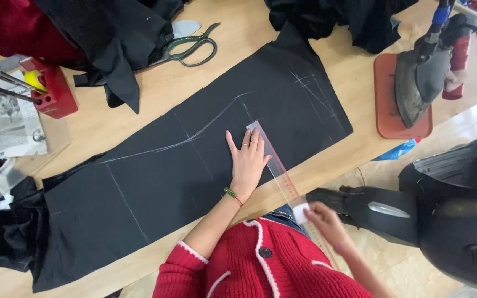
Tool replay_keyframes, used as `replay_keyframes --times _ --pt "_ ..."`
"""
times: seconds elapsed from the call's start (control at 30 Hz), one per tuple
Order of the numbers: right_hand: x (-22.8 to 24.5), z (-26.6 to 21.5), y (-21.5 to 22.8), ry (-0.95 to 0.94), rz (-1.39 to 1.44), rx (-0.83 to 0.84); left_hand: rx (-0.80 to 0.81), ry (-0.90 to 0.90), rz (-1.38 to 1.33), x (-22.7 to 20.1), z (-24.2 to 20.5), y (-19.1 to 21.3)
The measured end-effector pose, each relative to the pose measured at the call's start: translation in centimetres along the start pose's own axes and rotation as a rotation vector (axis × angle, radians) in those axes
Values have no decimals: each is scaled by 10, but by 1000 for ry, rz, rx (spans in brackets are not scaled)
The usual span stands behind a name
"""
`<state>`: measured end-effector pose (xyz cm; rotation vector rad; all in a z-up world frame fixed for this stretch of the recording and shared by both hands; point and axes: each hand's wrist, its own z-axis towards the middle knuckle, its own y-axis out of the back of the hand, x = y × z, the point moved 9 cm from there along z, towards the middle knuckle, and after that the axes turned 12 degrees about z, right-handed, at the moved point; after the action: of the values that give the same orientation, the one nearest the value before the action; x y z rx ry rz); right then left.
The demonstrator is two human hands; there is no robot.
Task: The person marks a black fabric piece on a wooden table using a ruler and chalk. They draw straight and curved lines, then use a curved paper pattern to trace additional shapes onto the fabric.
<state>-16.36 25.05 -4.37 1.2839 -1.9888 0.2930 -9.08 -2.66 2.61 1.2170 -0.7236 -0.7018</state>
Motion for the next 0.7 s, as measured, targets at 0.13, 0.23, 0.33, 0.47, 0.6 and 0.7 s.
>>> replay_keyframes --times 0.13,0.23,0.33,0.47,0.6,0.7 --pt "23 -3 -12 -43 160 2 -37 -52 -20 -11 9 38" --pt "67 18 -14 123 -54 96 43 -361 16 -51 4 31" --pt "106 54 -9 286 -329 188 -164 -286 -355 -55 -4 11" --pt "183 89 10 625 -790 335 -132 -16 -369 10 -10 2" --pt "250 139 72 947 -911 234 -43 393 -232 84 -34 0" --pt "262 201 109 873 -1074 68 -8 565 -277 102 -47 -4"
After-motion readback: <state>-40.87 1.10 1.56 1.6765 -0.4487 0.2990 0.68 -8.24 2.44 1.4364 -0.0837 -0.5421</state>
